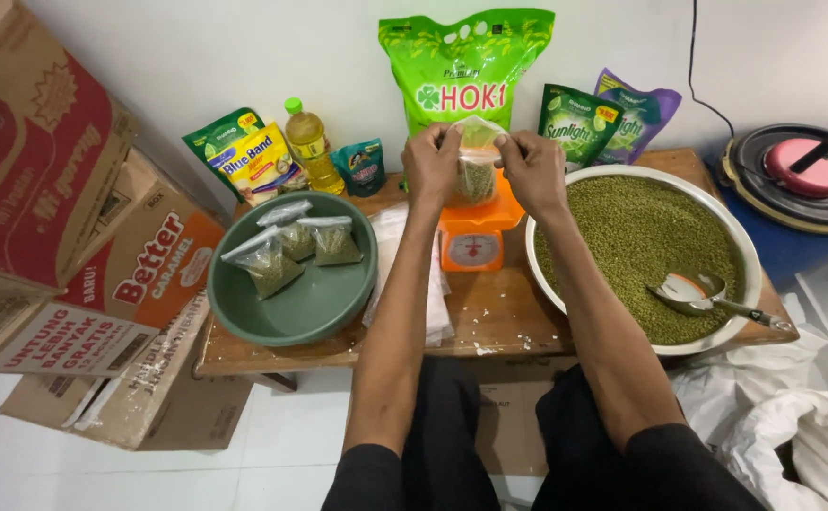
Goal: Packaging green beans into small plastic bags and weighing them on a scale for retail.
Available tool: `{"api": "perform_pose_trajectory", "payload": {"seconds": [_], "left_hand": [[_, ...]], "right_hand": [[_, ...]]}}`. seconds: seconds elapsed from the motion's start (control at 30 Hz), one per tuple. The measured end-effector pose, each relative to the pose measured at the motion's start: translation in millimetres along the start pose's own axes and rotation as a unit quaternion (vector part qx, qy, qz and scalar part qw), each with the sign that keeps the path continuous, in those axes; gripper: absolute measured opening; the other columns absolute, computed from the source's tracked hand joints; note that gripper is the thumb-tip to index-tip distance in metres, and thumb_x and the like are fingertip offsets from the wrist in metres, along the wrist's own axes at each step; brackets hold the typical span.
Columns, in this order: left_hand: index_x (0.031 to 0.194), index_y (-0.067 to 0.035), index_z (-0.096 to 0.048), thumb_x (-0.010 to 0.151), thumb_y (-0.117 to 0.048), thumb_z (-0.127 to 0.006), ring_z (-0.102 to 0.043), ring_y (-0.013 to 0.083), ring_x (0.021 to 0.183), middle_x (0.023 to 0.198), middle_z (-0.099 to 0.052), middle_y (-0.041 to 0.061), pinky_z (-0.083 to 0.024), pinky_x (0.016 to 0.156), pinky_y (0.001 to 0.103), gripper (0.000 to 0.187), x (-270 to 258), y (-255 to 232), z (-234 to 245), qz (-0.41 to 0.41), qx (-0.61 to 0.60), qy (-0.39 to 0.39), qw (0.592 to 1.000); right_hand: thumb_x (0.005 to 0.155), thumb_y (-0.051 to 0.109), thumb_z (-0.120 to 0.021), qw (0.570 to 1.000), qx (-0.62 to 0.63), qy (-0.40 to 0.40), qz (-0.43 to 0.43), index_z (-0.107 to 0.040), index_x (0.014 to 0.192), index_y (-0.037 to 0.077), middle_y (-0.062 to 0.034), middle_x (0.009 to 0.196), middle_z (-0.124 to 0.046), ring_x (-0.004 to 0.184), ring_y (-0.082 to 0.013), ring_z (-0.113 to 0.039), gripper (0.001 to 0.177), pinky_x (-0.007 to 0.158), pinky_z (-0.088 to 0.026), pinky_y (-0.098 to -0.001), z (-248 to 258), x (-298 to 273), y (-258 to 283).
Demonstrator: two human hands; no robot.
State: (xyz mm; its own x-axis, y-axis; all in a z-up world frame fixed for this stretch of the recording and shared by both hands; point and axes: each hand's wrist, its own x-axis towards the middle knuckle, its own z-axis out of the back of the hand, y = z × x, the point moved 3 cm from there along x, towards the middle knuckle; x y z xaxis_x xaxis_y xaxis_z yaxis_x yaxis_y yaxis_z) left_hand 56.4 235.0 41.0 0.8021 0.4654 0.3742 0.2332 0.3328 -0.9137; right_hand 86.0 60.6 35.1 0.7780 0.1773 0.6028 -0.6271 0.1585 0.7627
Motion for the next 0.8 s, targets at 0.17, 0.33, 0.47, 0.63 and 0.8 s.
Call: {"api": "perform_pose_trajectory", "payload": {"seconds": [0.17, 0.33, 0.47, 0.63, 0.8], "left_hand": [[0.089, -0.014, -0.08, 0.094, -0.027, -0.064, -0.066, 0.0172, 0.05, 0.046, -0.062, 0.003, -0.055, 0.06, 0.034, 0.021, -3.4, -20.9, 0.7, -0.018, -0.008, 0.003, 1.0], [0.089, -0.016, -0.08, 0.091, -0.028, -0.068, -0.067, 0.0182, 0.051, 0.045, -0.062, 0.005, -0.055, 0.063, 0.034, 0.018, -15.1, -45.5, -2.8, -0.035, -0.013, -0.008, 0.999], [0.091, -0.013, -0.08, 0.092, -0.025, -0.068, -0.066, 0.0159, 0.048, 0.045, -0.061, 0.005, -0.054, 0.059, 0.031, 0.017, -24.5, -63.5, -9.2, -0.051, -0.056, -0.007, 0.997], [0.091, -0.024, -0.08, 0.091, -0.038, -0.067, -0.071, 0.0163, 0.051, 0.046, -0.063, 0.0, -0.056, 0.061, 0.031, 0.02, -34.1, -73.0, -24.5, -0.005, -0.012, 0.007, 1.0], [0.088, -0.004, -0.077, 0.092, -0.019, -0.065, -0.066, 0.0155, 0.045, 0.052, -0.064, 0.009, -0.054, 0.052, 0.029, 0.019, -55.4, -85.2, -45.0, -0.043, -0.114, 0.041, 0.992]], "right_hand": [[0.113, 0.015, -0.062, 1.0, 0.007, -0.015, 0.008, -0.074, 0.084, 0.005, -0.0101, 0.062, -0.065, 0.054, -0.0148, -0.06, 0.034, 0.055, -0.046, -0.0292, 11.2, 3.8, 5.2], [0.111, 0.014, -0.063, 0.999, 0.012, -0.036, 0.001, -0.076, 0.087, 0.004, -0.0102, 0.064, -0.068, 0.058, -0.0155, -0.065, 0.029, 0.057, -0.05, -0.03, 27.6, 3.1, 19.7], [0.106, 0.017, -0.068, 0.999, -0.002, -0.053, 0.004, -0.077, 0.088, 0.007, -0.0096, 0.064, -0.069, 0.059, -0.0145, -0.065, 0.022, 0.059, -0.052, -0.031, 44.5, 0.0, 29.5], [0.106, 0.016, -0.067, 0.996, 0.041, -0.071, -0.023, -0.076, 0.093, 0.003, -0.011, 0.068, -0.07, 0.062, -0.0115, -0.067, 0.021, 0.057, -0.056, -0.024, 71.3, -11.3, 42.7], [0.111, 0.015, -0.065, 0.997, 0.017, -0.079, 0.003, -0.077, 0.089, 0.004, -0.0113, 0.067, -0.07, 0.062, -0.0154, -0.07, 0.027, 0.057, -0.056, -0.0297, 97.6, -22.3, 28.7]]}}
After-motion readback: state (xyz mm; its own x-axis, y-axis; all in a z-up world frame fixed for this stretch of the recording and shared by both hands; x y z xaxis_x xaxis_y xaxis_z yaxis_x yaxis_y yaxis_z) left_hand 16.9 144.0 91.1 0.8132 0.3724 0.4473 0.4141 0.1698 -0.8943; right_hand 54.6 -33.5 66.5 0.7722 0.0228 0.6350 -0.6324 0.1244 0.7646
